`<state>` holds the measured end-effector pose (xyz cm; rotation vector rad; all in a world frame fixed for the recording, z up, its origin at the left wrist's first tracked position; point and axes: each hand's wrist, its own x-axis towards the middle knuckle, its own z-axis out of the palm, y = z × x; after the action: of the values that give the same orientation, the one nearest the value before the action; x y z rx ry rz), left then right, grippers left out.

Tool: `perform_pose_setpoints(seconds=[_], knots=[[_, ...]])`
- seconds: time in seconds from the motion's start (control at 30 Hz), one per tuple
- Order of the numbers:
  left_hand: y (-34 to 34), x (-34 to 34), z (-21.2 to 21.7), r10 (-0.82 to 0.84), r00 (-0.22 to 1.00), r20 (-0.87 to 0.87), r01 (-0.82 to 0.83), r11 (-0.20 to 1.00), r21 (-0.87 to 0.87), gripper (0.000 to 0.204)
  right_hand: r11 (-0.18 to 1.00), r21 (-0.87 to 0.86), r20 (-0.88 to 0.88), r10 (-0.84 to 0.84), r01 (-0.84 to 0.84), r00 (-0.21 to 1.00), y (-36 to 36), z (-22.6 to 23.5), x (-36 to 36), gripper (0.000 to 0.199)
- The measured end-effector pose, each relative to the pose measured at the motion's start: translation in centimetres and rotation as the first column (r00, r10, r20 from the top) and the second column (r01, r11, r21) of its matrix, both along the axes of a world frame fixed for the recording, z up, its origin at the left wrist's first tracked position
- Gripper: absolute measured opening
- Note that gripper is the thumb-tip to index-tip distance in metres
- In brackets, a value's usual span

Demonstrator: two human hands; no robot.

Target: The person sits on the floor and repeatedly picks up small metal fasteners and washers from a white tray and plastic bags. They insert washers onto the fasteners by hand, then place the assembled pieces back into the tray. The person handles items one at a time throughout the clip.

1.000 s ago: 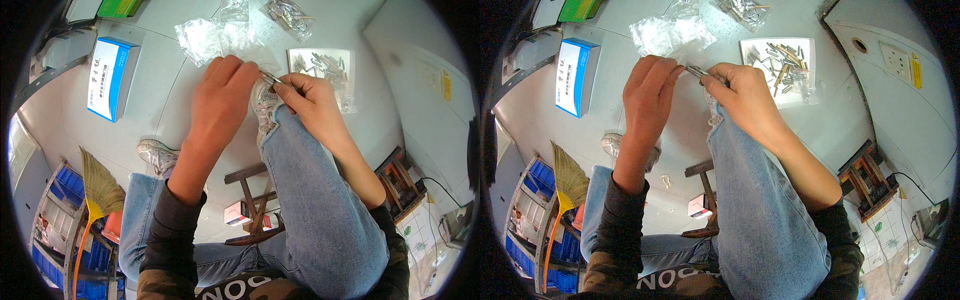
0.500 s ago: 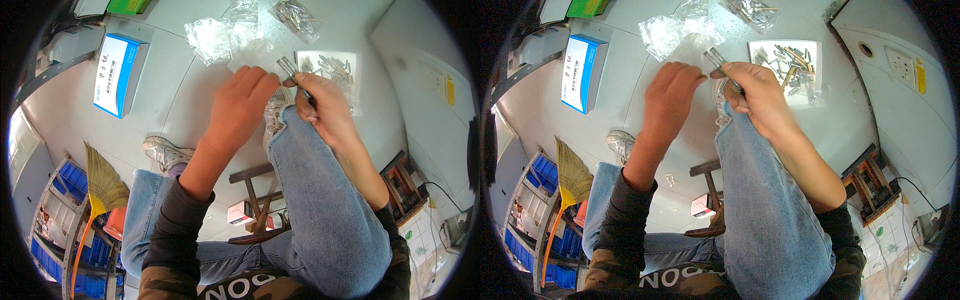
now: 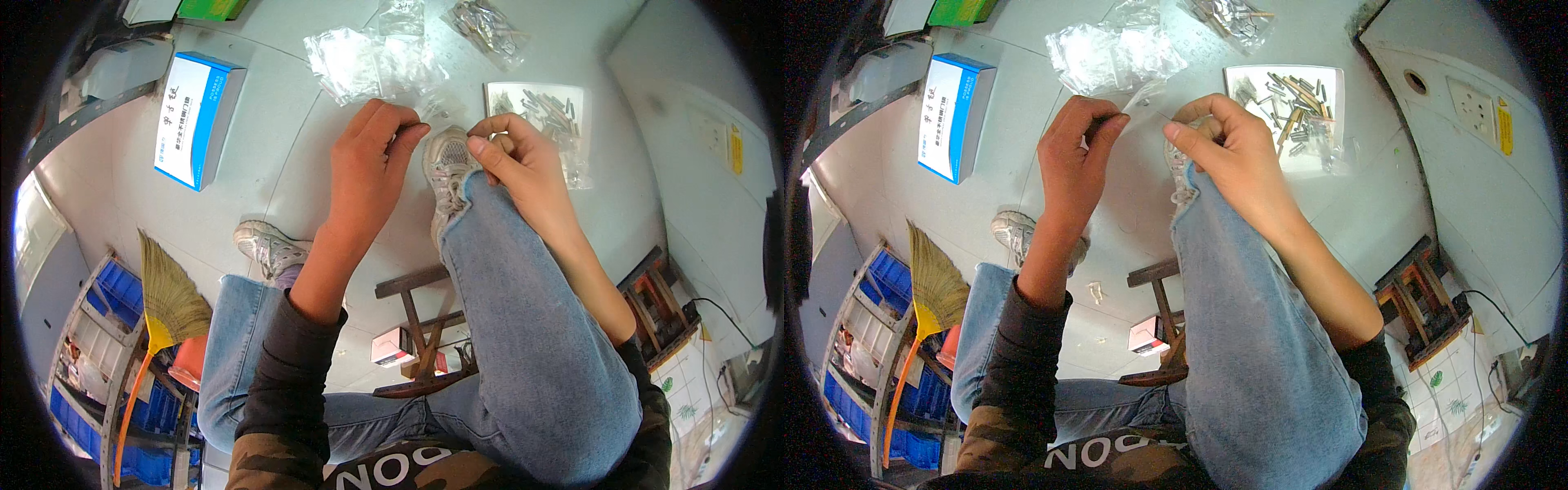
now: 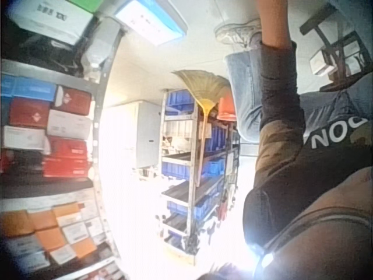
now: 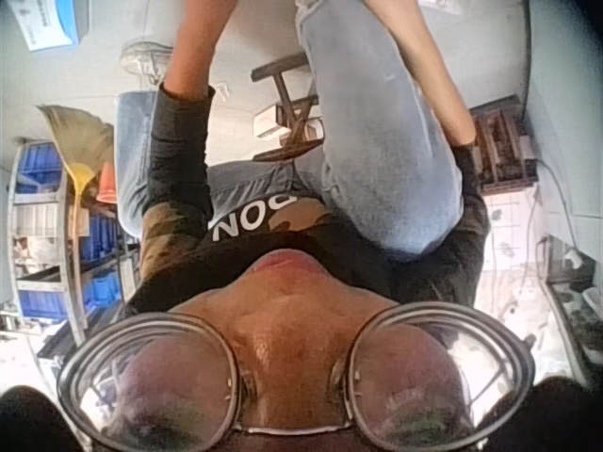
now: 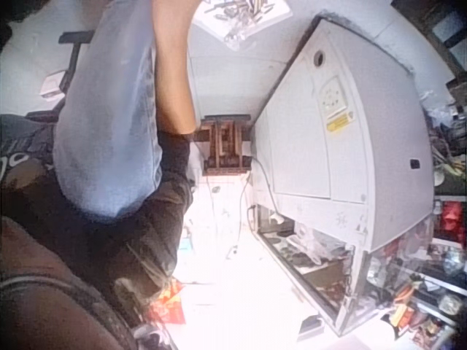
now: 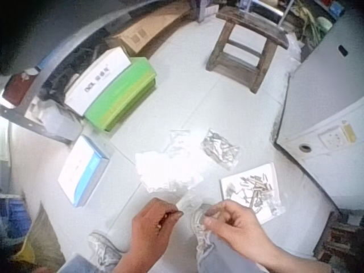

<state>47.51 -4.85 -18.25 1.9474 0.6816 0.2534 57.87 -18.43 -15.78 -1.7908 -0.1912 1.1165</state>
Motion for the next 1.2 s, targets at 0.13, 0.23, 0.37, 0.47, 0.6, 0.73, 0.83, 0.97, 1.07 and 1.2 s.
perform_pose_setpoints(seconds=[0.13,0.23,0.37,0.47,0.6,0.73,0.83,0.97,1.07,1.2], knots=[[-0.1,0.0,0.2,-0.025,1.000,-0.005,0.025,0.997,-0.072,0.007,0.998,0.045,0.117,0.030,-0.035,0.993,-0.3,-0.6,0.2,0.021],[-0.1,-0.1,0.1,-0.067,0.998,-0.021,0.063,0.985,-0.160,0.009,0.989,0.031,0.174,0.140,-0.147,0.975,-0.3,-1.3,0.9,0.021],[0.4,-0.4,0.2,-0.047,0.998,-0.043,0.029,0.938,-0.346,0.010,0.985,0.003,0.177,0.169,-0.172,0.970,-0.2,-1.6,1.1,0.016],[0.9,0.0,0.4,-0.094,0.995,0.012,0.094,0.961,-0.259,0.013,0.984,0.009,0.164,0.175,-0.179,0.971,-0.4,-1.0,1.2,0.013],[0.8,0.5,1.0,-0.194,0.980,0.041,0.199,0.965,-0.169,0.015,0.981,0.048,0.148,0.180,-0.189,0.973,-0.2,-0.1,1.3,0.013],[0.7,1.1,1.0,-0.072,0.996,0.050,0.087,0.890,-0.447,0.014,0.986,0.124,0.125,0.099,-0.114,0.987,0.0,0.0,1.4,0.013],[0.7,1.3,1.0,-0.104,0.995,-0.001,0.094,0.910,-0.403,0.014,0.981,0.170,0.122,0.073,-0.093,0.990,0.0,-0.2,1.4,0.013],[0.4,0.9,1.6,-0.210,0.978,-0.017,0.201,0.956,-0.215,0.013,0.981,0.136,0.161,0.112,-0.135,0.981,-0.3,-0.3,1.2,0.012],[0.1,0.7,1.5,-0.216,0.975,-0.041,0.209,0.969,-0.134,0.013,0.984,0.127,0.075,0.113,-0.122,0.991,-0.4,-0.5,0.6,0.013],[0.0,0.0,1.1,-0.223,0.972,-0.078,0.214,0.971,-0.105,0.012,0.983,0.122,0.050,0.131,-0.136,0.990,-0.7,-1.1,-0.2,0.012]])
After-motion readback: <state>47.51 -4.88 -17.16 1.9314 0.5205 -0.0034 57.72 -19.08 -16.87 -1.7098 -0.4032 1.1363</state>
